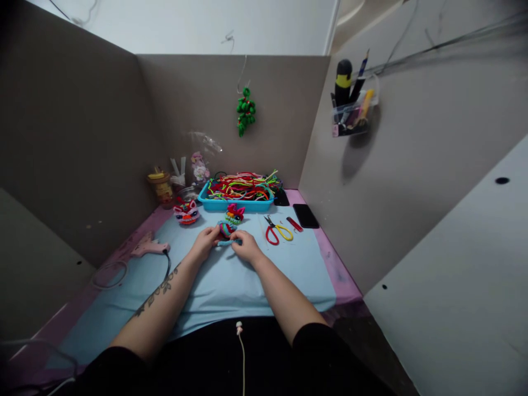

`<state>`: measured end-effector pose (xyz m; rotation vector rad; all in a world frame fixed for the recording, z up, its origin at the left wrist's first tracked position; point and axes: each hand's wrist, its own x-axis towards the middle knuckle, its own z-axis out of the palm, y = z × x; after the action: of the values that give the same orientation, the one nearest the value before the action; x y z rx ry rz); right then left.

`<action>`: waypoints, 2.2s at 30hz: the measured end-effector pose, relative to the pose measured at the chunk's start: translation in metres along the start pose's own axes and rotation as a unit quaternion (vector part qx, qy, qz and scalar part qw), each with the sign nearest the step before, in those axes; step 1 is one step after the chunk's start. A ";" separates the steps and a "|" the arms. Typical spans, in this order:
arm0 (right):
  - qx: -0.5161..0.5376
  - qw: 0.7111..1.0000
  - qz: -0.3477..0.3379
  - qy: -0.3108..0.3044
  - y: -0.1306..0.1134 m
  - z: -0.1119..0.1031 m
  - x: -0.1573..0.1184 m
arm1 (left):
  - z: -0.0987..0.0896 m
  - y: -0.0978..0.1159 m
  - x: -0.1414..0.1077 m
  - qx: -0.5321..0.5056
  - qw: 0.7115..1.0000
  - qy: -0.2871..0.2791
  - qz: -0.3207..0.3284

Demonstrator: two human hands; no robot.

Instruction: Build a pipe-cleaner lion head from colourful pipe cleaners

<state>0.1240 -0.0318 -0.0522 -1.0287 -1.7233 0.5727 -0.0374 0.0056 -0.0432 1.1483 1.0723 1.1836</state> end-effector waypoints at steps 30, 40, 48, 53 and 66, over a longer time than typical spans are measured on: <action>-0.019 0.991 -0.021 0.130 -0.005 -0.005 0.000 | 0.008 0.006 -0.016 -0.231 0.964 -0.128 -0.019; -0.021 0.991 -0.017 0.132 -0.005 -0.005 0.001 | 0.009 0.005 -0.016 -0.222 0.967 -0.123 -0.009; -0.014 0.982 -0.009 0.188 -0.010 -0.008 0.000 | 0.002 0.005 -0.009 -0.248 0.964 -0.100 -0.012; -0.018 0.978 -0.047 0.202 -0.010 -0.010 0.001 | -0.001 0.007 -0.008 -0.262 0.959 -0.101 -0.022; -0.065 0.959 -0.006 0.278 -0.005 -0.012 0.002 | -0.004 0.008 -0.009 -0.252 0.958 -0.123 -0.057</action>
<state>0.1325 -0.0335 -0.0430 -1.1391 -1.2753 0.1356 -0.0431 -0.0029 -0.0358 0.7949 0.5893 1.1037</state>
